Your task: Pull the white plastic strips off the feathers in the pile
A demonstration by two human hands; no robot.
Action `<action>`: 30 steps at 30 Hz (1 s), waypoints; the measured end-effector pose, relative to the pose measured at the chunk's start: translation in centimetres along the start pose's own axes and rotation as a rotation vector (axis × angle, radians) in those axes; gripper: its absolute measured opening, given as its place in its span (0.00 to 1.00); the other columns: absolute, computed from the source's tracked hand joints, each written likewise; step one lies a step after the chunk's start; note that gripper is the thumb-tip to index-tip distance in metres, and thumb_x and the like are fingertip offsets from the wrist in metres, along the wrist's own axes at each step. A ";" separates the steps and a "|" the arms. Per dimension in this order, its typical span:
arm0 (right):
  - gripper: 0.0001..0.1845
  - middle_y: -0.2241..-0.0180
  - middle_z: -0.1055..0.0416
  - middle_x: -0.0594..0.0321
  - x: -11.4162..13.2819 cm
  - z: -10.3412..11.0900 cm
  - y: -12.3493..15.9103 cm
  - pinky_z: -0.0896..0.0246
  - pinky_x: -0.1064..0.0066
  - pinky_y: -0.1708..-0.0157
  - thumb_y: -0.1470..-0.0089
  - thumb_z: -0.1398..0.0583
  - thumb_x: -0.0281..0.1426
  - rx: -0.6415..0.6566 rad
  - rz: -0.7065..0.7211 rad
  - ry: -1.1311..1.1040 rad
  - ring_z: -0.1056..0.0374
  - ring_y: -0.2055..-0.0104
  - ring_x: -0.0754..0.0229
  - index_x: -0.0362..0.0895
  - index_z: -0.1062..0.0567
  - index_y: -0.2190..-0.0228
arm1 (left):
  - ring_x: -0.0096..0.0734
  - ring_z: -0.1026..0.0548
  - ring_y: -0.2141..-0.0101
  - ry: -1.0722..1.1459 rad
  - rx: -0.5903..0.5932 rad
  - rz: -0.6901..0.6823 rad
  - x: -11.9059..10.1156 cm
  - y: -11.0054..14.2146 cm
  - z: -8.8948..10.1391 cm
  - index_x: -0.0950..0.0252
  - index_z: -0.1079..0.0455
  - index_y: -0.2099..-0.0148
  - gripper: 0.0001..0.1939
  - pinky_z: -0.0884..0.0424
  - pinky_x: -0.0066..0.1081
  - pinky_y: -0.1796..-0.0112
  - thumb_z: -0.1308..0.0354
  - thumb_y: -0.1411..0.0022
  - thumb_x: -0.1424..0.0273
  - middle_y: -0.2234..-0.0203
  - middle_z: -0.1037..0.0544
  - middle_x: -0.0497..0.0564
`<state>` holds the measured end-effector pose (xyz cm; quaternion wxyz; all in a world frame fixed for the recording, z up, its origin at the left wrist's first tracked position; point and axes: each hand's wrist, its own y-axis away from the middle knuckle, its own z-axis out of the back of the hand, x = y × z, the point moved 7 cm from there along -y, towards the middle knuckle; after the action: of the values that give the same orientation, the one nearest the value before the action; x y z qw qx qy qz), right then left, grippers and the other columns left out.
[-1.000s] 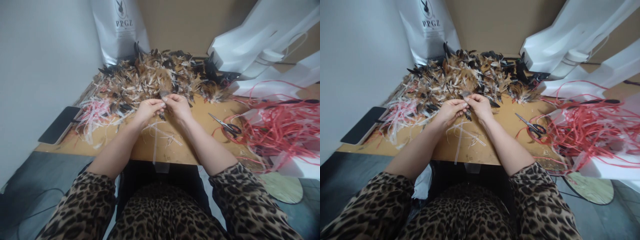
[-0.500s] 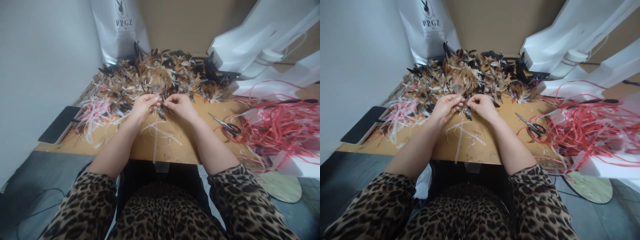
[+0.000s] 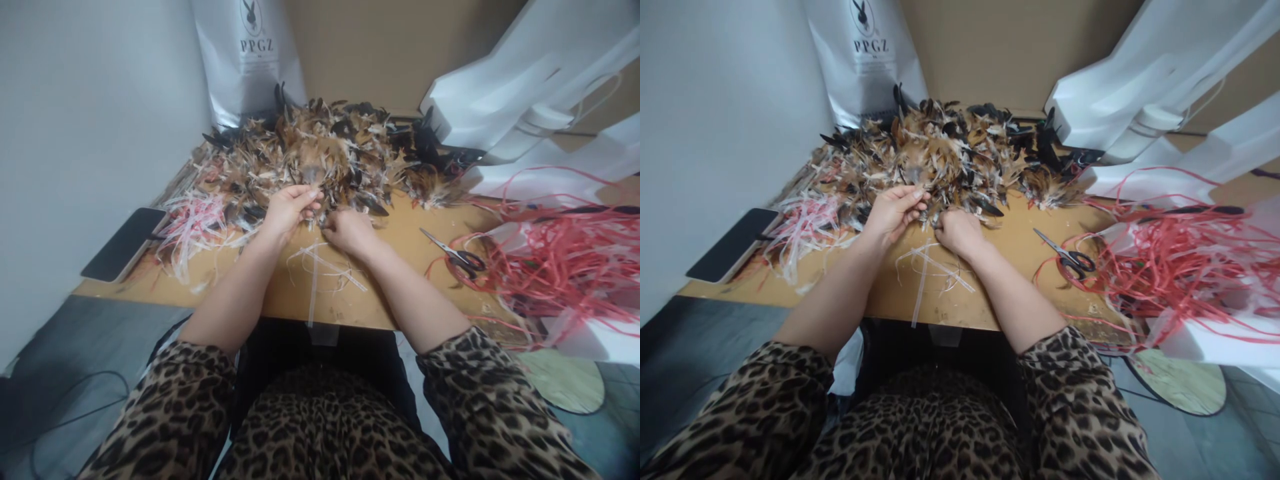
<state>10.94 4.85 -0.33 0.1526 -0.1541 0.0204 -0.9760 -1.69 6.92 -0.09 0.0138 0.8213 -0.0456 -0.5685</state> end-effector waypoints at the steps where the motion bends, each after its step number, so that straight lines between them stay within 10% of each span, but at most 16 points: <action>1: 0.09 0.63 0.24 0.51 0.0 -0.1 0.0 0.42 0.66 0.66 0.51 0.43 0.32 0.012 -0.011 0.029 0.30 0.62 0.51 0.44 0.22 0.70 | 0.16 0.27 0.77 -0.004 0.001 -0.001 0.0 0.0 0.0 0.70 0.26 0.67 0.08 0.35 0.16 0.78 0.32 0.50 0.72 0.71 0.19 0.52; 14: 0.06 0.80 0.31 0.66 -3.1 2.4 0.0 0.45 0.73 0.76 0.56 0.42 0.29 0.032 -0.047 -0.644 0.40 0.79 0.67 0.41 0.25 0.75 | 0.17 0.26 0.77 -0.062 0.144 0.058 0.0 0.6 -1.1 0.73 0.25 0.67 0.06 0.34 0.17 0.78 0.33 0.50 0.76 0.69 0.19 0.54; 21: 0.08 0.68 0.29 0.57 -1.9 6.6 1.2 0.42 0.64 0.61 0.45 0.44 0.30 -0.658 0.204 -0.194 0.35 0.64 0.58 0.43 0.26 0.72 | 0.17 0.26 0.79 0.190 0.171 0.264 1.1 0.7 -1.1 0.72 0.27 0.67 0.03 0.34 0.15 0.80 0.41 0.42 0.82 0.73 0.20 0.53; 30: 0.13 0.65 0.29 0.57 -0.1 6.0 2.1 0.49 0.62 0.62 0.37 0.49 0.34 -0.743 0.420 0.130 0.39 0.62 0.57 0.46 0.27 0.67 | 0.18 0.23 0.76 0.355 0.252 0.443 1.6 1.6 -1.9 0.71 0.28 0.66 0.10 0.30 0.14 0.76 0.49 0.37 0.83 0.70 0.20 0.53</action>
<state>13.48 2.91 5.12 0.2806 -0.1295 0.4109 -0.8577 0.57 5.09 -0.74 0.0432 0.8731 -0.2907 -0.3890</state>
